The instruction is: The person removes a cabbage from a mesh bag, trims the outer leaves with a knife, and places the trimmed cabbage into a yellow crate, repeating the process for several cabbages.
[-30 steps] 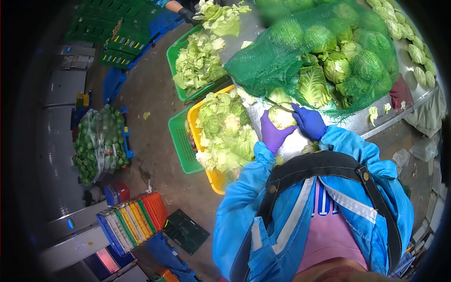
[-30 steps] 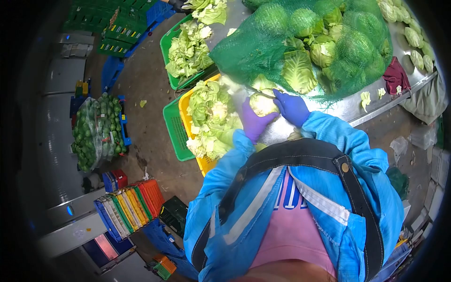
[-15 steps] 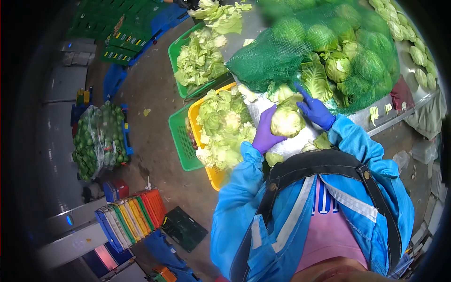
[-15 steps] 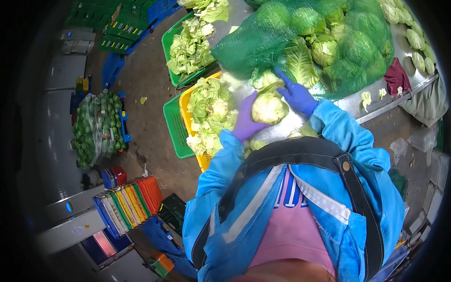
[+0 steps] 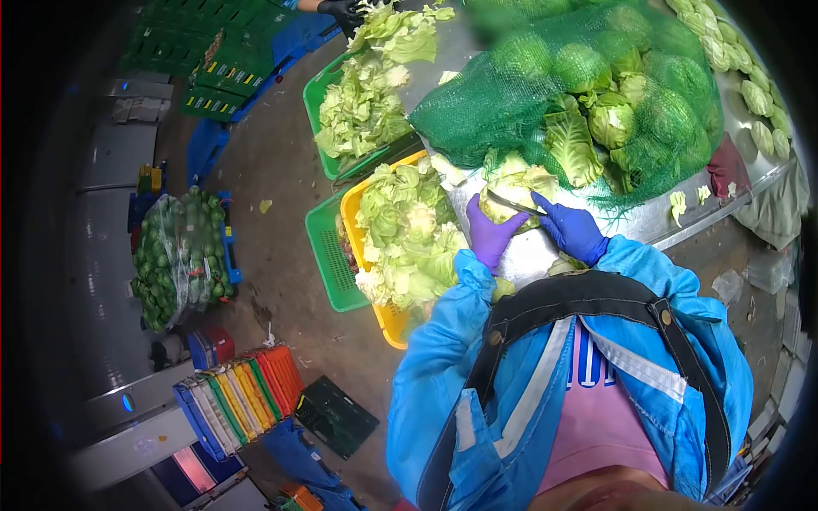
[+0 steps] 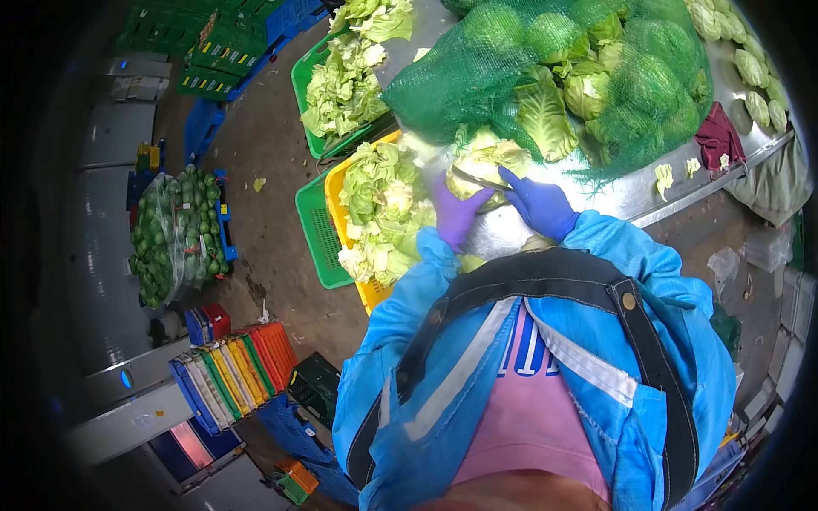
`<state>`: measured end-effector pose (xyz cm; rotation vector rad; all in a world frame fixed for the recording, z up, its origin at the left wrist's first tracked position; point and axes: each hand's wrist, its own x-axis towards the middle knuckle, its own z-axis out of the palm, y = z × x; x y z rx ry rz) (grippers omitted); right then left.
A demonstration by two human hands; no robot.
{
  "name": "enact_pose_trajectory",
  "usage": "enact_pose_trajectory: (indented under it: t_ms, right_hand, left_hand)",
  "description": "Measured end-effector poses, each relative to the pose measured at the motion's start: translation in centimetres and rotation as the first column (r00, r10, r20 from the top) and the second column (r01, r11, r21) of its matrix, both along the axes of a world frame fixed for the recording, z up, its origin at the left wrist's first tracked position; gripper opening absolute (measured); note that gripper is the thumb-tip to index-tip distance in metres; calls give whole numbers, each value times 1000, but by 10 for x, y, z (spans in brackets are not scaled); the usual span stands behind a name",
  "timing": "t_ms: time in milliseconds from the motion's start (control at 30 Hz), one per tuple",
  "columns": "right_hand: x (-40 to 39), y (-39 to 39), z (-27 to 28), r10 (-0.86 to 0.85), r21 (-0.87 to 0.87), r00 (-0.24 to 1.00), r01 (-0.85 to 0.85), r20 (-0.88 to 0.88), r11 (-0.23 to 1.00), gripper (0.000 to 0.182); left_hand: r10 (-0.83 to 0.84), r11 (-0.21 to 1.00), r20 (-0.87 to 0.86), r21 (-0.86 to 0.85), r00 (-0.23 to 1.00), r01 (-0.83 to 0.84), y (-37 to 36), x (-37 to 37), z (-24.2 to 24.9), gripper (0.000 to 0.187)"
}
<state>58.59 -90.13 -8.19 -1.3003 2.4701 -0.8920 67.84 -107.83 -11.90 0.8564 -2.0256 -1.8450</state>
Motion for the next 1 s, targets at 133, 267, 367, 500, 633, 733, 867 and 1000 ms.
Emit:
enact_pose_trajectory:
  t_ms: [133, 267, 367, 500, 633, 733, 867, 1000]
  right_hand:
    - [0, -1, 0, 7, -3, 1000, -7, -11, 1000, 51]
    - [-3, -3, 10, 9, 68, 998, -5, -58, 998, 53]
    - [-3, -6, 12, 0, 102, 998, 6, -61, 995, 53]
    - [-7, -7, 11, -21, 138, 998, 30, -64, 990, 52]
    - [-23, -1, 16, 51, 158, 999, -52, 8, 986, 52]
    - [-31, -1, 16, 63, 159, 998, -64, 10, 985, 51]
    - [-33, -18, 14, 40, 140, 999, -36, -23, 990, 51]
    - [-26, -29, -3, -52, 137, 997, 60, -62, 989, 45]
  left_hand:
    - [-87, 941, 66, -321, 994, 103, -14, 5, 9, 113]
    - [-218, 960, 105, -156, 970, 233, -22, 1, 19, 120]
    - [-191, 931, 150, -287, 970, 227, -14, -4, 16, 119]
    - [-100, 986, 13, -132, 995, 101, 1, -9, 24, 116]
    - [-63, 998, -34, 2, 997, 63, 9, -16, 40, 114]
    - [-101, 991, 0, -91, 995, 101, 5, -16, 25, 112]
    - [-146, 984, -48, -109, 988, 140, 1, -20, 18, 111]
    - [-139, 956, 26, -256, 990, 141, 3, -18, 22, 108]
